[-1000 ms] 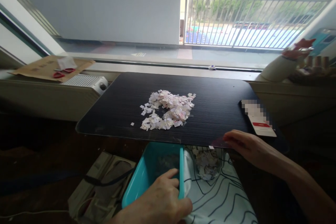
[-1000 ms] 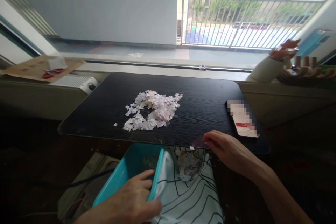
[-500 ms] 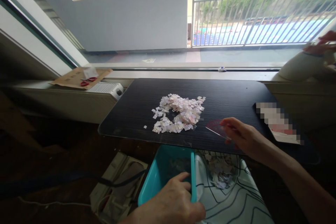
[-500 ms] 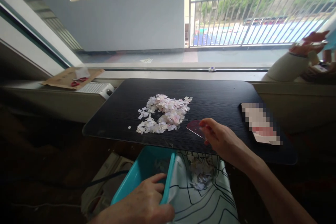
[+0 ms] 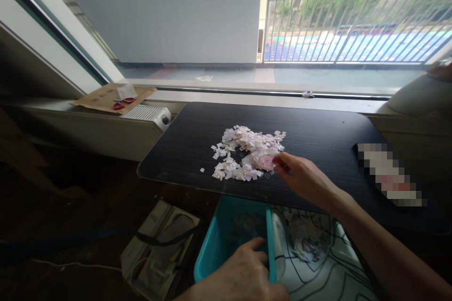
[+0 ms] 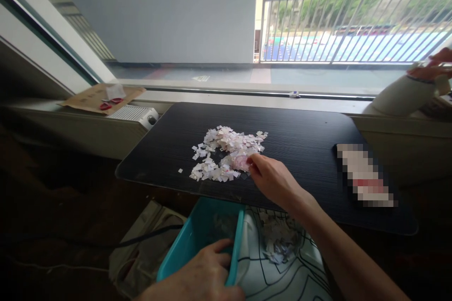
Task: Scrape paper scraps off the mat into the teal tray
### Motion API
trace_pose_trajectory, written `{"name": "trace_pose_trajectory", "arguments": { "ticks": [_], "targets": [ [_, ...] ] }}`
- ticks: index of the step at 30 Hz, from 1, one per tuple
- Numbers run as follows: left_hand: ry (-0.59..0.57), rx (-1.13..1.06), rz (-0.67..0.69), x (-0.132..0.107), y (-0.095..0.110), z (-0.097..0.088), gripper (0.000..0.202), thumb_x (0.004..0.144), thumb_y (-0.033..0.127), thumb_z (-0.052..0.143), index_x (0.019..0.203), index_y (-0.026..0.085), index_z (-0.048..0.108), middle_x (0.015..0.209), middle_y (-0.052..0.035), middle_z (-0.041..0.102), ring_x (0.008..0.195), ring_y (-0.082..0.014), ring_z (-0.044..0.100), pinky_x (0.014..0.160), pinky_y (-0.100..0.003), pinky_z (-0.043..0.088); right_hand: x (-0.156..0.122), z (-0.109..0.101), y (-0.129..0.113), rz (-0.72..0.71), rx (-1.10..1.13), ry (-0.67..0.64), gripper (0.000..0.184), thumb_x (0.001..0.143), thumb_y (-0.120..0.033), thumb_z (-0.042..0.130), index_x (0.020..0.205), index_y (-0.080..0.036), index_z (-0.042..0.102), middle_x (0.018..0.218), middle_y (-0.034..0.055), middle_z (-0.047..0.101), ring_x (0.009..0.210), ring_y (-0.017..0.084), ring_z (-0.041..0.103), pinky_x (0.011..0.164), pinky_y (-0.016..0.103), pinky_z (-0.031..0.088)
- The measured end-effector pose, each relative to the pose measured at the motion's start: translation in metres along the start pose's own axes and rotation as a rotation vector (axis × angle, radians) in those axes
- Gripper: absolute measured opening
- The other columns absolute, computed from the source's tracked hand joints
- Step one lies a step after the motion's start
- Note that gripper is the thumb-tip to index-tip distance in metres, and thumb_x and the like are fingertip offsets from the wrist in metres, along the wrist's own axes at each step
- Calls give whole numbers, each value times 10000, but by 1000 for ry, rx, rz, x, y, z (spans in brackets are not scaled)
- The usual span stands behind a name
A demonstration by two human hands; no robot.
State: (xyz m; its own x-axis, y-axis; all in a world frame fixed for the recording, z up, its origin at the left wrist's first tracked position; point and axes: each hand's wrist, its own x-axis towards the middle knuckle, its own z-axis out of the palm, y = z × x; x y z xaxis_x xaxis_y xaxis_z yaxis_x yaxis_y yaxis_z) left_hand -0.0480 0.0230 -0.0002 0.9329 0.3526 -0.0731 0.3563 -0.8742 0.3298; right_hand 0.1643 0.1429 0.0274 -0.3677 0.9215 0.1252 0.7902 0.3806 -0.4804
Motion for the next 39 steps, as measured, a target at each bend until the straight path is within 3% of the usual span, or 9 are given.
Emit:
{"name": "trace_pose_trajectory", "arguments": {
  "ticks": [3,8,15,19,24,29,34,39],
  "targets": [
    [-3,-7,7,0,1,-3,161,854,384,698,886,242,629,509,49,490,581,-175,539,943,-398,416,-16,-5,8,55,-71,37,190,937,-267,443,935,-195,618,783,44,688,633,170,607,586,266,410],
    [-17,-28,14,4,3,-14,160,844,354,692,808,232,595,529,42,494,579,-172,524,968,-408,410,-39,-5,13,33,-29,-44,188,955,-270,433,964,-212,611,828,36,708,669,167,640,610,260,447],
    [-51,-15,10,11,9,-20,120,876,282,648,806,219,574,546,36,516,638,-183,582,986,-428,395,-28,-1,13,48,-9,-10,193,951,-258,451,1004,-193,624,921,64,732,761,189,677,659,272,476],
    [-71,-21,0,12,10,-24,125,868,265,648,790,211,566,569,27,542,659,-181,597,987,-407,394,-32,1,15,-5,48,-72,178,956,-257,459,1004,-208,623,889,33,721,752,172,667,667,258,469],
    [-70,-30,5,11,10,-30,112,864,244,648,792,205,571,578,25,553,669,-182,603,985,-411,395,-37,4,13,36,49,-23,169,947,-252,485,1014,-192,629,916,46,723,767,177,667,671,260,465],
    [-79,-49,15,14,9,-28,150,854,264,651,765,201,547,577,18,559,654,-187,595,974,-417,400,-46,7,6,-10,135,-114,165,954,-253,486,1010,-205,634,887,22,719,741,151,660,662,234,471],
    [-67,-66,22,15,10,-25,168,860,274,673,772,204,548,585,24,570,678,-187,605,981,-409,392,-55,6,6,52,109,-33,164,952,-250,483,1000,-189,628,898,43,719,760,164,665,667,244,474],
    [-58,-84,16,13,12,-25,177,847,294,693,763,200,568,569,26,571,657,-191,615,959,-414,409,-59,6,-3,-16,188,-144,167,956,-231,472,1007,-205,629,879,21,715,743,145,660,672,233,479]
  ]
}}
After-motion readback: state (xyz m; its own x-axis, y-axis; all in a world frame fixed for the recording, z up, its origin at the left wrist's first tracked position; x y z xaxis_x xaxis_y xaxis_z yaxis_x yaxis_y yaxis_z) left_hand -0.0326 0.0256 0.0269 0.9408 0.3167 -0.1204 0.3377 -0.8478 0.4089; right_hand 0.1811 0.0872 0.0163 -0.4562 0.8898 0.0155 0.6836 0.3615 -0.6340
